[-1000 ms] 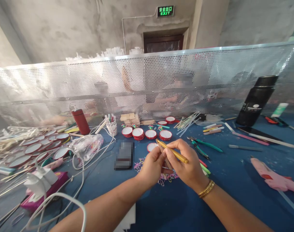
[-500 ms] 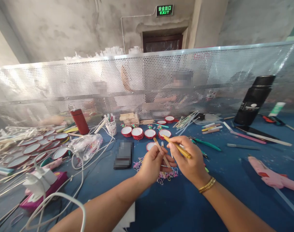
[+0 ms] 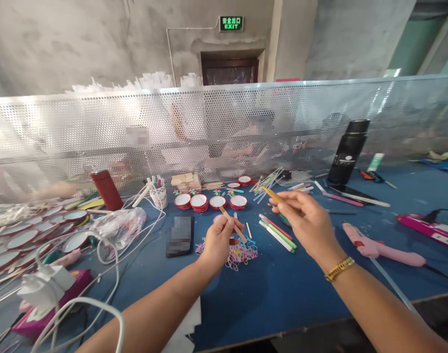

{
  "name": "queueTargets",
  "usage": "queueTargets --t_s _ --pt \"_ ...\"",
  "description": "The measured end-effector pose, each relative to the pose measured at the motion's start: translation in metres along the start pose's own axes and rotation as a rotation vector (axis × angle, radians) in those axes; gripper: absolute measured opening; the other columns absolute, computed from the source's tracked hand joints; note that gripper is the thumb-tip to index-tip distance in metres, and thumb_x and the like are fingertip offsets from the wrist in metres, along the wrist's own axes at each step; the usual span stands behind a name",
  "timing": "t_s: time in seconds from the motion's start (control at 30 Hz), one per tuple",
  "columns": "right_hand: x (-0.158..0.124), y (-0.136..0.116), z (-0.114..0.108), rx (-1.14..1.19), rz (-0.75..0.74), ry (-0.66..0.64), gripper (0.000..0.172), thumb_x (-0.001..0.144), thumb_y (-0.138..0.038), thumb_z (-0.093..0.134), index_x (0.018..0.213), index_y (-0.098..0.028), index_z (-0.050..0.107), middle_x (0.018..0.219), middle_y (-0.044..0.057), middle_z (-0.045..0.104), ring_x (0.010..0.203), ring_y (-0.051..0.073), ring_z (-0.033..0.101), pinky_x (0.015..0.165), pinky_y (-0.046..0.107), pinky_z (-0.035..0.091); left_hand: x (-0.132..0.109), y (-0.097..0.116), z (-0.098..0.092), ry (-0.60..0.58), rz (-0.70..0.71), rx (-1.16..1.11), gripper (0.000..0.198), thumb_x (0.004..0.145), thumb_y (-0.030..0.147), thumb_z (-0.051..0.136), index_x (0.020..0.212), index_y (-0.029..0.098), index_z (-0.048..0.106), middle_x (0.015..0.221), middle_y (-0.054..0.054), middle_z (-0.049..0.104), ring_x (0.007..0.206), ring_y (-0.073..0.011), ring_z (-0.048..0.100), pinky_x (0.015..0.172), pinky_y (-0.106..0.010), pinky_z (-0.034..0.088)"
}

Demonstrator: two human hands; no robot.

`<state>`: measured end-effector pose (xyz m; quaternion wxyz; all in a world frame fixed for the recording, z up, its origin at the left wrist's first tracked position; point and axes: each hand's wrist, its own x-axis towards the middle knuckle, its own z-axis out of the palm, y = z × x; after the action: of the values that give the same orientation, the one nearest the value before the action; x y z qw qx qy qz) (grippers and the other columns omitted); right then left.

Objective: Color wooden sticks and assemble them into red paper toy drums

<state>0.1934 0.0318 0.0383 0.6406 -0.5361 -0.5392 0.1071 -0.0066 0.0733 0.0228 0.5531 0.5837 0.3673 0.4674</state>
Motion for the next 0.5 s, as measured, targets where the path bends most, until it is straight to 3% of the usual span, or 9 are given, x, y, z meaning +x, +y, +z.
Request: queueTargets --t_s 0.13,0.27,0.37,0.5 --pt "-0.013 0.016 -0.02 -0.438 -0.111 -0.118 0.031 0.086 -0.029 0.059 0.116 -0.024 0.066 0.108 0.007 0.075 0.097 0.025 0.072 0.081 0.038 0.056 0.001 0.001 -0.001 0.09 0.052 0.07 0.037 0.078 0.054 0.063 0.078 0.018 0.069 0.082 -0.004 0.063 0.074 -0.0148 0.057 0.056 -0.02 0.042" --pt "-0.019 0.025 -0.024 -0.695 -0.143 -0.235 0.023 0.088 -0.028 0.055 0.107 -0.024 0.067 0.095 0.004 0.076 0.083 0.023 0.071 0.067 0.032 0.051 0.001 0.0 -0.001 0.106 0.045 0.026 0.036 0.076 0.054 0.064 0.079 0.018 0.069 0.072 -0.002 0.058 0.066 -0.0129 0.052 0.052 -0.02 0.039" --pt "-0.015 0.022 -0.011 -0.686 -0.096 -0.321 0.022 0.093 -0.024 0.044 0.108 -0.02 0.059 0.092 0.005 0.074 0.076 0.019 0.069 0.063 0.028 0.047 0.002 -0.002 -0.002 0.127 0.052 -0.016 0.037 0.076 0.055 0.065 0.076 0.018 0.066 0.071 -0.002 0.059 0.062 -0.0123 0.052 0.051 -0.019 0.038" --pt "0.002 0.016 0.029 -0.76 0.006 -0.46 0.024 0.091 -0.03 0.049 0.109 -0.016 0.057 0.097 0.009 0.072 0.084 0.02 0.068 0.067 0.027 0.044 0.005 -0.004 -0.003 0.17 0.086 -0.034 0.036 0.079 0.054 0.062 0.074 0.019 0.062 0.072 -0.002 0.062 0.062 -0.0127 0.053 0.051 -0.02 0.039"
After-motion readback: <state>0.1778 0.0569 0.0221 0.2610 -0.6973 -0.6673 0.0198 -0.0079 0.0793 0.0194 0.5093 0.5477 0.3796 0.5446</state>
